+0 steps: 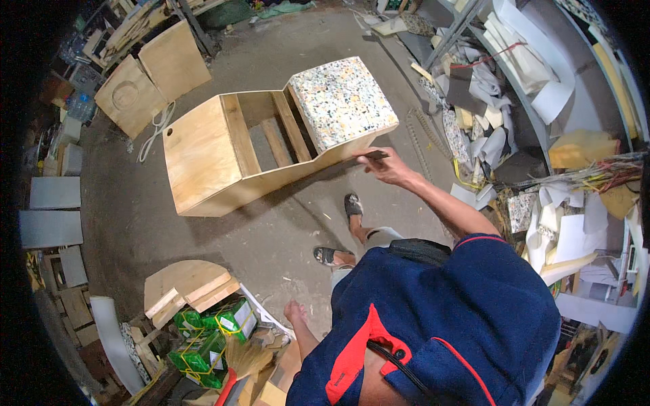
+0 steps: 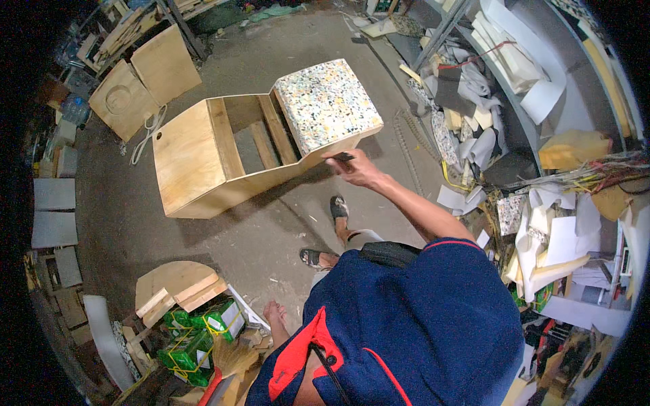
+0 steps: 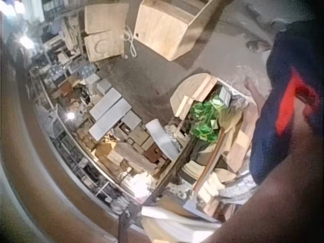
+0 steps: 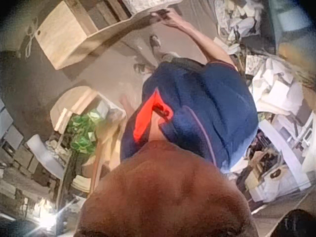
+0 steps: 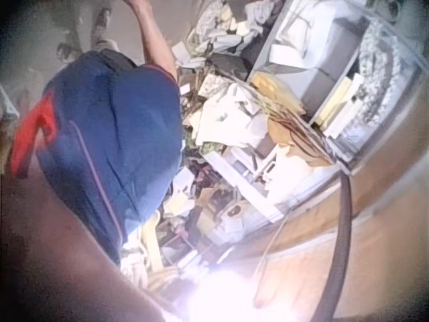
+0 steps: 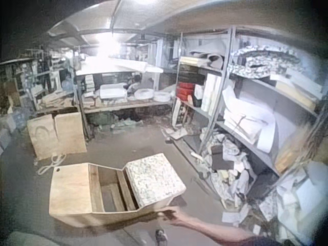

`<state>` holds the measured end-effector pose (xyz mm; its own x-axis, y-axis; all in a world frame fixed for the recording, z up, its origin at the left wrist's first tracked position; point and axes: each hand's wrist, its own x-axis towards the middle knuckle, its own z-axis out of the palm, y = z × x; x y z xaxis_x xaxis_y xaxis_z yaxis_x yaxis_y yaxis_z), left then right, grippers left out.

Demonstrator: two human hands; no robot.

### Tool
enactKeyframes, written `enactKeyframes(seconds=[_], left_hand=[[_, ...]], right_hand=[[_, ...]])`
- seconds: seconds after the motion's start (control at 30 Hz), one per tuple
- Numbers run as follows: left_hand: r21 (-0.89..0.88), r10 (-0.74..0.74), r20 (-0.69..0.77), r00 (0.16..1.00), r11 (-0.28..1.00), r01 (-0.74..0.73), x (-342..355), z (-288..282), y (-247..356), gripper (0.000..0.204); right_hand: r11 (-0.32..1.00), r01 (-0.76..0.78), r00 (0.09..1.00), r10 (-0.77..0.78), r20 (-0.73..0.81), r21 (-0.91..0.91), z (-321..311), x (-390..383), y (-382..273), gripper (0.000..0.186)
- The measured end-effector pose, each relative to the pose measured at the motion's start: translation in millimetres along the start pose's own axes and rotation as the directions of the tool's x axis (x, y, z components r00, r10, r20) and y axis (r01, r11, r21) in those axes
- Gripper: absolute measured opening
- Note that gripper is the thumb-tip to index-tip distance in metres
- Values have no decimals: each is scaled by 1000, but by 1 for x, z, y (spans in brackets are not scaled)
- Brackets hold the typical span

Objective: The person uses a hand saw and a metal ruler to shave the edges of a speckled board and a plain wooden board in a workshop. They then move the boards and unroll a large white sheet on the floor.

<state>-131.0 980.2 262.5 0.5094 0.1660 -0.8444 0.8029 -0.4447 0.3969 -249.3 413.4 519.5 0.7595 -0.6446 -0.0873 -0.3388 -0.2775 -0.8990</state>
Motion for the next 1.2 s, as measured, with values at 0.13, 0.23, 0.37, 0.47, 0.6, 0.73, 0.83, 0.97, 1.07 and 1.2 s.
enactKeyframes(seconds=[0.13,0.23,0.37,0.47,0.6,0.73,0.83,0.97,1.07,1.2], left_hand=[[140,5,76,997,990,-15,-19,26,23,27],[105,-51,42,998,993,47,-17,48,43,25],[189,153,34,988,969,-156,2,97,86,31],[441,475,110,873,764,-471,10,140,138,41],[596,487,317,814,566,-570,10,204,228,42],[642,441,572,692,285,-712,57,274,305,49],[598,266,762,590,61,-799,117,329,365,71],[568,335,807,486,-217,-794,160,395,454,67],[498,135,858,496,-453,-739,185,421,496,69],[492,-92,780,619,-521,-698,238,423,492,43]], right_hand=[[982,-188,964,188,-188,18,-43,-21,6,26],[976,-198,933,215,-288,87,-64,-12,9,25],[976,-216,937,215,-276,28,-85,13,16,25],[972,-228,945,209,-250,-52,-92,31,22,25],[922,-361,911,316,-266,-139,-89,48,28,25],[843,-459,877,379,-294,-280,-70,47,24,38],[706,-553,833,458,-310,-443,-48,32,17,34],[623,-757,414,690,-593,197,-15,20,21,37],[665,-585,276,702,-657,464,7,16,21,38],[584,-627,106,719,-686,515,31,11,-2,39]])
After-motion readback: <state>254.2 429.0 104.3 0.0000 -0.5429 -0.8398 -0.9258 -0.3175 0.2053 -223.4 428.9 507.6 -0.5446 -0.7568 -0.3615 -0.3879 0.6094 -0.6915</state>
